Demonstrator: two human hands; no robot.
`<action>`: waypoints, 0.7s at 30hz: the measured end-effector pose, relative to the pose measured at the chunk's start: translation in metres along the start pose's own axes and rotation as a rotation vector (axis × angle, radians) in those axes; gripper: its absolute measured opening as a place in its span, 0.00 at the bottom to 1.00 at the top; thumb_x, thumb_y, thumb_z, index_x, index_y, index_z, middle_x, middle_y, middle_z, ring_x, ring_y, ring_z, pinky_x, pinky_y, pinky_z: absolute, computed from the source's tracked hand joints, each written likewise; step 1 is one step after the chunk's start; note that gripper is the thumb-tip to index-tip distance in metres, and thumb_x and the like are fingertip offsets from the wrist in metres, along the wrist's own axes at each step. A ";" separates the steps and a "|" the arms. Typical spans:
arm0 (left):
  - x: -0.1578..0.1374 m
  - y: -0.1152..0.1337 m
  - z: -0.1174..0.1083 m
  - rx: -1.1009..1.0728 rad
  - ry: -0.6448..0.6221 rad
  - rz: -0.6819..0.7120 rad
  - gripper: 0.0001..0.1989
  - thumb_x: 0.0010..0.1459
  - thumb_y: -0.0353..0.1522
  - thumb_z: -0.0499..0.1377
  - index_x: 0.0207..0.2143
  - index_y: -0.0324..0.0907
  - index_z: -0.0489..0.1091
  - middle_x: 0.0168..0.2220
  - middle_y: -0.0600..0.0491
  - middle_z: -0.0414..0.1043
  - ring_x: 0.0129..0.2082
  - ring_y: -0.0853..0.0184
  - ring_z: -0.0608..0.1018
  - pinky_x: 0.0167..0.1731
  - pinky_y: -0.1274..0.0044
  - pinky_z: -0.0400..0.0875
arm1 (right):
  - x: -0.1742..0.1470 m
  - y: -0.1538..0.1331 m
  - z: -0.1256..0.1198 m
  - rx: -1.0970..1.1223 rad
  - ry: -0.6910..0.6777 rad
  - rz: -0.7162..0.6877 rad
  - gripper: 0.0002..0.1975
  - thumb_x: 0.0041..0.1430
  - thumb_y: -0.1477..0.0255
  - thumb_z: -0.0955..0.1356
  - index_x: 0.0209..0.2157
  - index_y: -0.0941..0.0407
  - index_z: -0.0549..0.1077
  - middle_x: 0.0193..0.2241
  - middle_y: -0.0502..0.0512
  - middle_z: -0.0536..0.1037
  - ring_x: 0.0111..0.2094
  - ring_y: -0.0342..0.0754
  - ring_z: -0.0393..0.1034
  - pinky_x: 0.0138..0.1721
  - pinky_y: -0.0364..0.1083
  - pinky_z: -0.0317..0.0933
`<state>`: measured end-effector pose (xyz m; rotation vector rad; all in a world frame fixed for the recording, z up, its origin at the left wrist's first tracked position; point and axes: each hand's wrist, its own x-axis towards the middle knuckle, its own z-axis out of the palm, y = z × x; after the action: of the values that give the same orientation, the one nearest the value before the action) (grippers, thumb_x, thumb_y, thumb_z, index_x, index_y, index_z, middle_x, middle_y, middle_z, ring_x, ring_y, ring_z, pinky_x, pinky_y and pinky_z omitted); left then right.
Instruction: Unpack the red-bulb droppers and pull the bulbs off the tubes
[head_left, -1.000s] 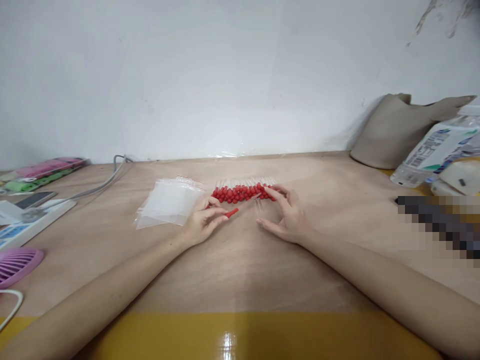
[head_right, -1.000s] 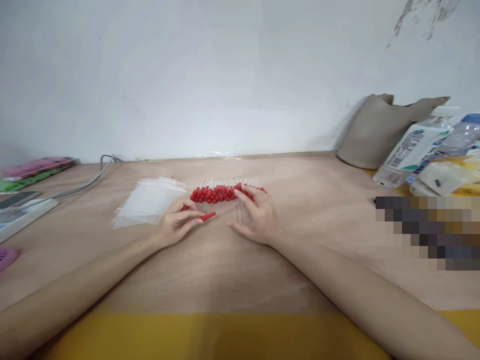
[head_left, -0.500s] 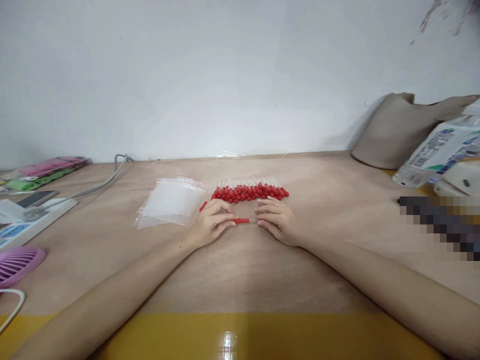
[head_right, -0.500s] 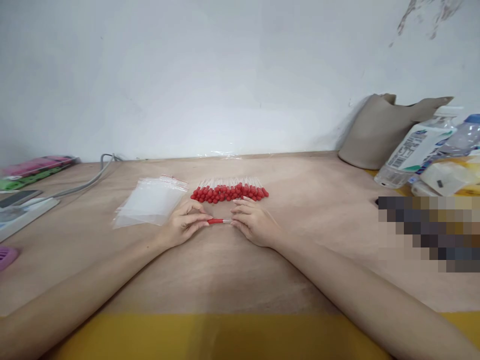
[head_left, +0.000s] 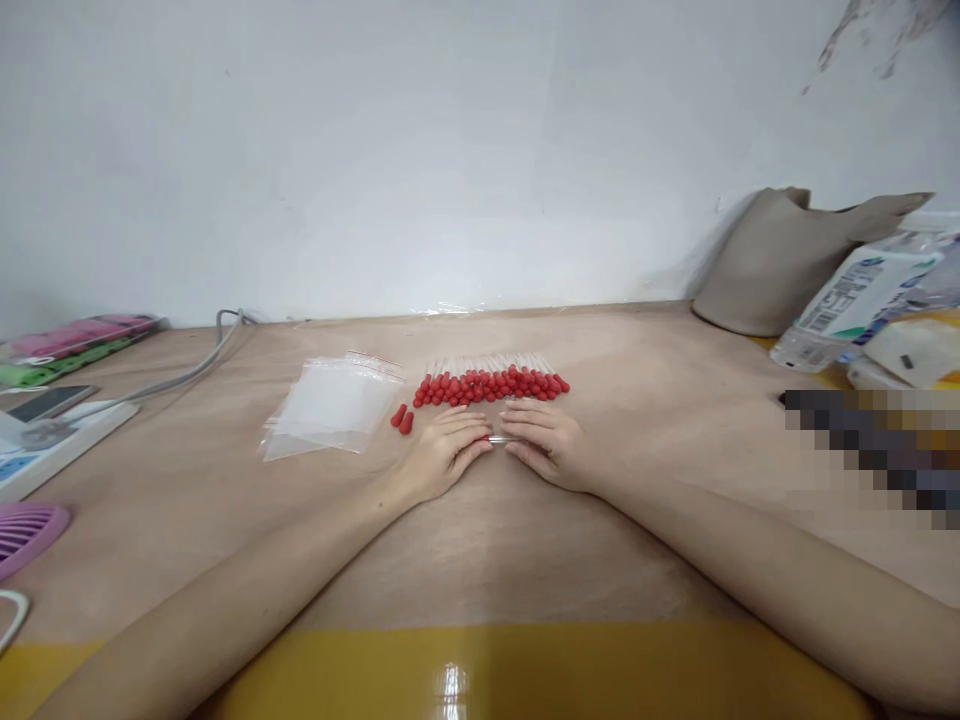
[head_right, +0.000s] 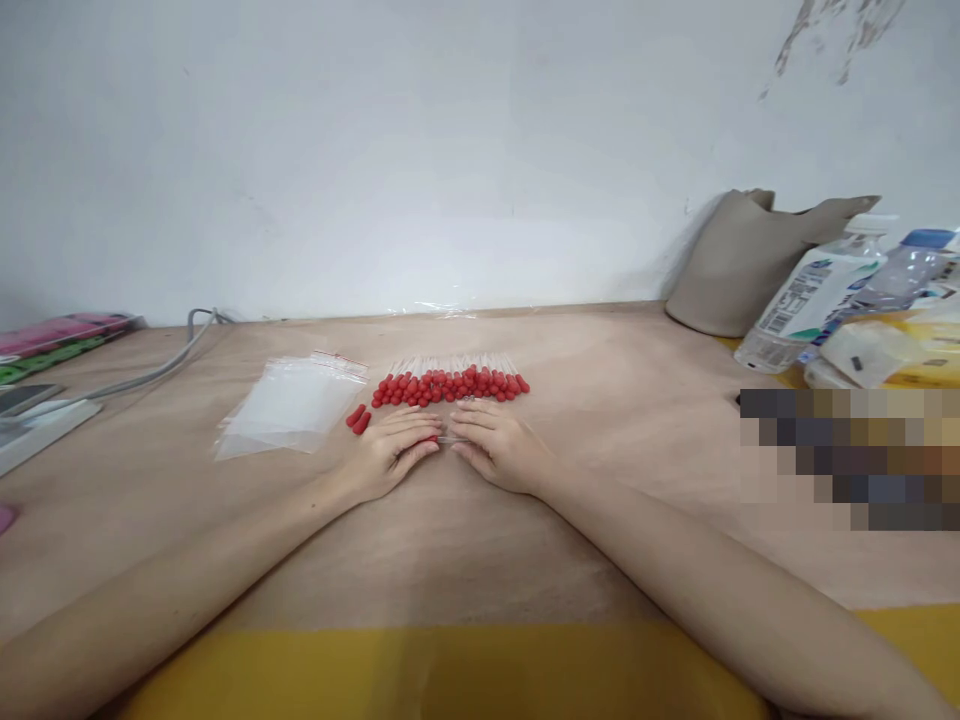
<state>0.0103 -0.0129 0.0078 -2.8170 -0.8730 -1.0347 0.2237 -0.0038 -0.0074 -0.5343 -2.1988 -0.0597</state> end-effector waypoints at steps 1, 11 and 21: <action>-0.001 0.000 0.000 0.005 0.016 0.004 0.10 0.59 0.32 0.53 0.41 0.39 0.70 0.40 0.49 0.74 0.44 0.65 0.75 0.50 0.67 0.66 | 0.001 0.000 0.000 -0.008 -0.019 0.011 0.13 0.56 0.69 0.65 0.43 0.58 0.72 0.43 0.59 0.74 0.50 0.50 0.64 0.51 0.54 0.61; -0.001 0.003 0.000 0.026 0.034 0.050 0.11 0.58 0.33 0.55 0.43 0.41 0.69 0.45 0.49 0.72 0.48 0.65 0.72 0.52 0.67 0.64 | 0.001 -0.006 0.004 0.070 -0.086 0.015 0.13 0.60 0.72 0.61 0.44 0.59 0.71 0.46 0.59 0.73 0.51 0.47 0.64 0.53 0.50 0.60; -0.003 0.007 -0.006 0.006 -0.079 0.053 0.09 0.60 0.30 0.51 0.39 0.40 0.69 0.44 0.49 0.73 0.51 0.64 0.69 0.56 0.63 0.57 | -0.001 -0.006 0.001 0.036 -0.053 -0.088 0.10 0.59 0.74 0.61 0.40 0.57 0.71 0.42 0.59 0.75 0.47 0.47 0.67 0.52 0.51 0.62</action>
<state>0.0081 -0.0211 0.0120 -2.8766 -0.8015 -0.9186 0.2209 -0.0098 -0.0080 -0.4234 -2.2708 -0.0538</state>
